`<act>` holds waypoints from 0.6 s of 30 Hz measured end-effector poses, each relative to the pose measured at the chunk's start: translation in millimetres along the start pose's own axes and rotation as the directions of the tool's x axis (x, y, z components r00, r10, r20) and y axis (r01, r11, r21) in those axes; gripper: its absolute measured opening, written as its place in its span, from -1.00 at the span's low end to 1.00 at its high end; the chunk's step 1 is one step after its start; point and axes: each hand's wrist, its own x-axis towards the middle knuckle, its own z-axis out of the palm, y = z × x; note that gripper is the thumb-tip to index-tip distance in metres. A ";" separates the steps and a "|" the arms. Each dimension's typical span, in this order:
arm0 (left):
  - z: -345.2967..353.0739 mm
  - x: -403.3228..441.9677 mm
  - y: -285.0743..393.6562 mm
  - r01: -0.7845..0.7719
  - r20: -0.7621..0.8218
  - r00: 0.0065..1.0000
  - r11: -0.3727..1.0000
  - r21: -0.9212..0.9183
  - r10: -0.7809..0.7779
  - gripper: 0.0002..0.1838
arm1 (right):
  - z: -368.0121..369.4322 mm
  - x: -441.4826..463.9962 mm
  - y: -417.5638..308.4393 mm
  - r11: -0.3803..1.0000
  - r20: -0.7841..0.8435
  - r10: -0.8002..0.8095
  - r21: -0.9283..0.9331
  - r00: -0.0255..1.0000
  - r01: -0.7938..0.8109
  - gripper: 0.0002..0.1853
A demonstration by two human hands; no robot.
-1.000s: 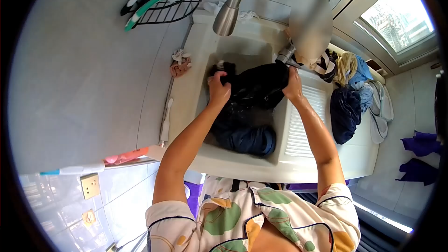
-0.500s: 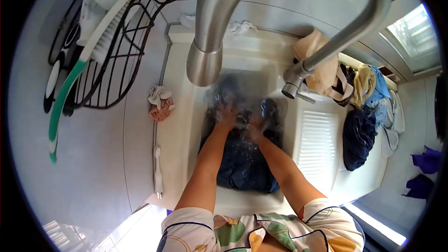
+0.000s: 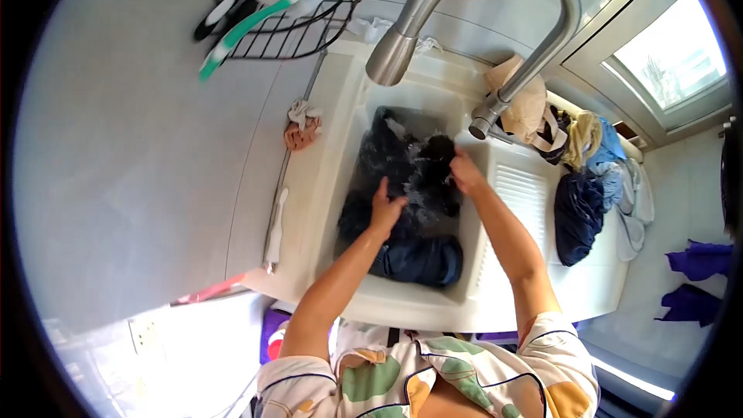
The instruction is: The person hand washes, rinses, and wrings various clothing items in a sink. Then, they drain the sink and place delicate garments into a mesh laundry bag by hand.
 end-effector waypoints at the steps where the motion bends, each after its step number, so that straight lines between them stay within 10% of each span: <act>1: -6.7 -9.5 5.4 0.198 0.071 0.980 0.937 -0.288 -0.186 -0.17 | -17.6 -1.0 -3.6 0.994 -0.054 -0.031 -0.109 0.998 0.025 -0.63; 2: -12.1 -11.4 10.1 0.327 0.129 0.945 0.849 -0.414 -0.300 -0.19 | -28.9 -15.6 -17.4 0.974 0.163 -0.214 0.110 0.963 0.198 -0.67; 9: -11.5 -26.2 80.6 0.399 0.255 0.891 0.380 -0.834 -0.375 -0.29 | 31.7 -141.5 -140.1 0.859 0.237 -0.440 0.391 0.866 0.330 -0.59; 11: -10.2 -16.3 83.2 0.584 0.601 0.799 0.275 -0.763 -0.029 -0.22 | 41.7 -164.4 -143.5 0.833 0.291 -0.464 0.465 0.837 0.300 -0.57; 13: -2.5 -14.6 85.6 0.533 0.602 0.774 0.309 -0.787 0.198 -0.33 | 57.6 -190.1 -133.9 0.823 0.395 -0.525 0.462 0.754 0.331 -0.54; 15: 6.7 -1.2 74.8 0.751 0.631 0.442 0.121 -0.649 0.638 -0.49 | 66.6 -210.3 -120.4 0.811 0.491 -0.570 0.465 0.659 0.355 -0.50; 18: 8.9 -24.0 63.2 0.594 0.618 0.726 0.178 -0.784 0.300 -0.65 | 31.8 -196.3 -112.2 0.783 0.376 -0.530 0.562 0.760 0.268 -0.55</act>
